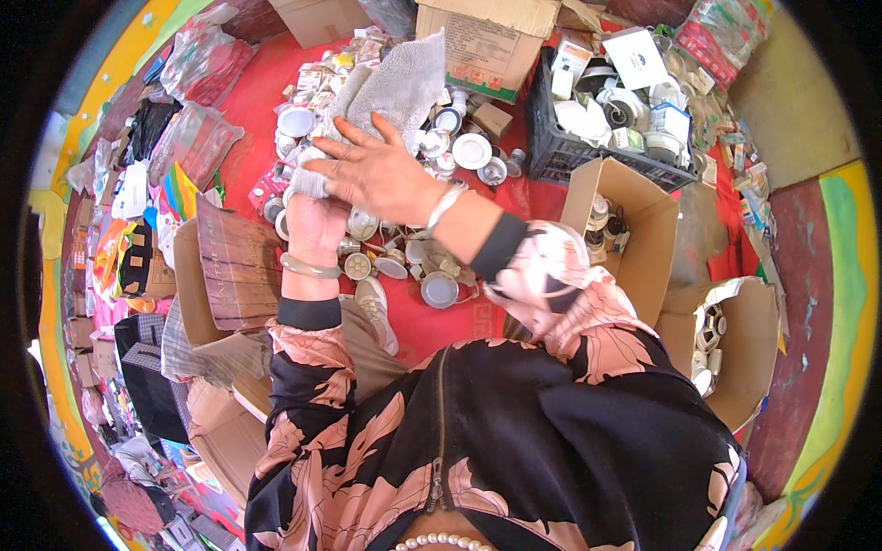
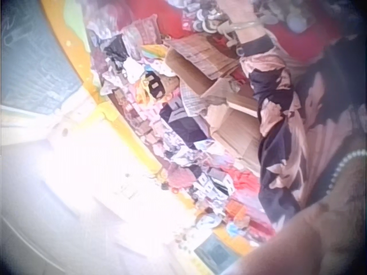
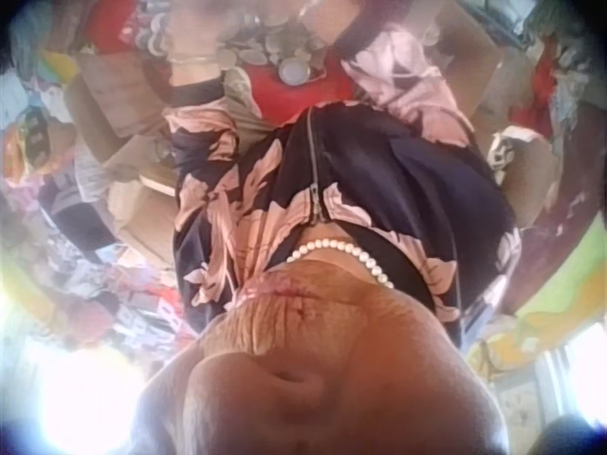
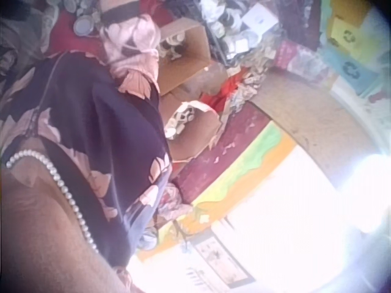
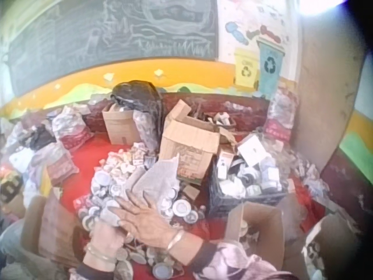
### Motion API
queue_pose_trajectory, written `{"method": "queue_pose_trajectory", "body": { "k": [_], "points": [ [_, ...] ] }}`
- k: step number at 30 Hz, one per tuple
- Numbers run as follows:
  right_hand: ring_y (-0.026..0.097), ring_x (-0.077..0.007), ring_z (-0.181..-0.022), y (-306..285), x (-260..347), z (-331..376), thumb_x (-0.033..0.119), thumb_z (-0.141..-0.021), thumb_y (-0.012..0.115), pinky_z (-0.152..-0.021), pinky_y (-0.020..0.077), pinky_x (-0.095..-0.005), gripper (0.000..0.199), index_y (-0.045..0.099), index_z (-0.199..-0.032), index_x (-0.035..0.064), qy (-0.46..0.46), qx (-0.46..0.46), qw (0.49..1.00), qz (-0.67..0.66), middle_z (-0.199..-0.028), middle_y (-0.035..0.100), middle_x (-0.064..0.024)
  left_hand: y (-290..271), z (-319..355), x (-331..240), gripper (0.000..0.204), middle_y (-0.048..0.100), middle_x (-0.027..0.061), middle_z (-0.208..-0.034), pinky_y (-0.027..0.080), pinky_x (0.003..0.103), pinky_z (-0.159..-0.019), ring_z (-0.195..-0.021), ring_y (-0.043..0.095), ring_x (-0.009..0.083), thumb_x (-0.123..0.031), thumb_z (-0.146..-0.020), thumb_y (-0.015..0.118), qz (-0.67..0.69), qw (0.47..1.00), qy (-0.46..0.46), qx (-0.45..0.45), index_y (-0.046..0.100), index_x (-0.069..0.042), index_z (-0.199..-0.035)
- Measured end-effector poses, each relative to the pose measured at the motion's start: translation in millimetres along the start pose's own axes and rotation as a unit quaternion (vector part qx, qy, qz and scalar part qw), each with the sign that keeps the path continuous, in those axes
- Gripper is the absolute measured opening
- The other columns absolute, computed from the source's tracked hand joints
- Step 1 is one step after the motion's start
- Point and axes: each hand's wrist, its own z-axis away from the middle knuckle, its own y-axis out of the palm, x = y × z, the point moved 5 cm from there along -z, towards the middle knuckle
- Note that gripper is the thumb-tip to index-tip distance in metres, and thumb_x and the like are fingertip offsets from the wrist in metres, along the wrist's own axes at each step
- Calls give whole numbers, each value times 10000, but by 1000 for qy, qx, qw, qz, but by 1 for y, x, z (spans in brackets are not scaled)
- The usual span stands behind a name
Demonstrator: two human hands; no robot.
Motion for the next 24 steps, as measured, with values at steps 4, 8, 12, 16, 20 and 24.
{"method": "queue_pose_trajectory", "body": {
  "k": [4,8,12,16,20,24],
  "points": [
    [257,-334,-1323,-13,6,-10,321,-896,475,-1066,176,-474,413,464,-1298,229,23,-67,997,25,-1396,366,-77,12,8,-12,394,514,87,-1180,450,352,-898,-1081,518,207,21,-844,496,-67,995,31,66,433,-36,-1228],
    [395,-385,-1215,-17,-27,-5,283,-828,618,-936,401,-378,523,429,-1301,161,190,-182,957,-121,-1284,427,-228,18,17,-10,494,512,101,-1190,440,345,-913,-1070,528,202,111,-803,461,-129,989,29,63,391,-19,-1274],
    [618,-314,-892,-18,-35,-9,271,-845,595,-726,484,-362,394,506,-1184,91,197,-126,936,-261,-1064,587,-197,28,24,-13,505,529,103,-1170,443,348,-910,-1071,530,199,103,-802,463,-173,978,31,112,363,-1,-1286],
    [606,-375,-796,-13,-46,0,200,-855,549,-671,484,-396,254,564,-1065,58,257,-200,921,-214,-881,617,-207,29,21,-14,536,512,113,-1188,432,340,-917,-1071,526,201,44,-806,532,-154,982,48,103,334,0,-1303],
    [588,-425,-723,1,-70,11,127,-839,502,-622,476,-454,175,589,-922,0,364,-272,873,-178,-737,598,-251,36,14,1,624,463,128,-1230,402,326,-936,-1094,488,196,-9,-804,586,-153,980,123,19,260,-1,-1336],
    [582,-435,-731,11,-66,11,132,-827,471,-638,472,-469,188,583,-852,-17,384,-239,875,-174,-729,590,-273,38,12,20,671,448,113,-1221,386,306,-936,-1083,465,183,2,-784,612,-250,948,196,8,230,-5,-1335]
  ]
}}
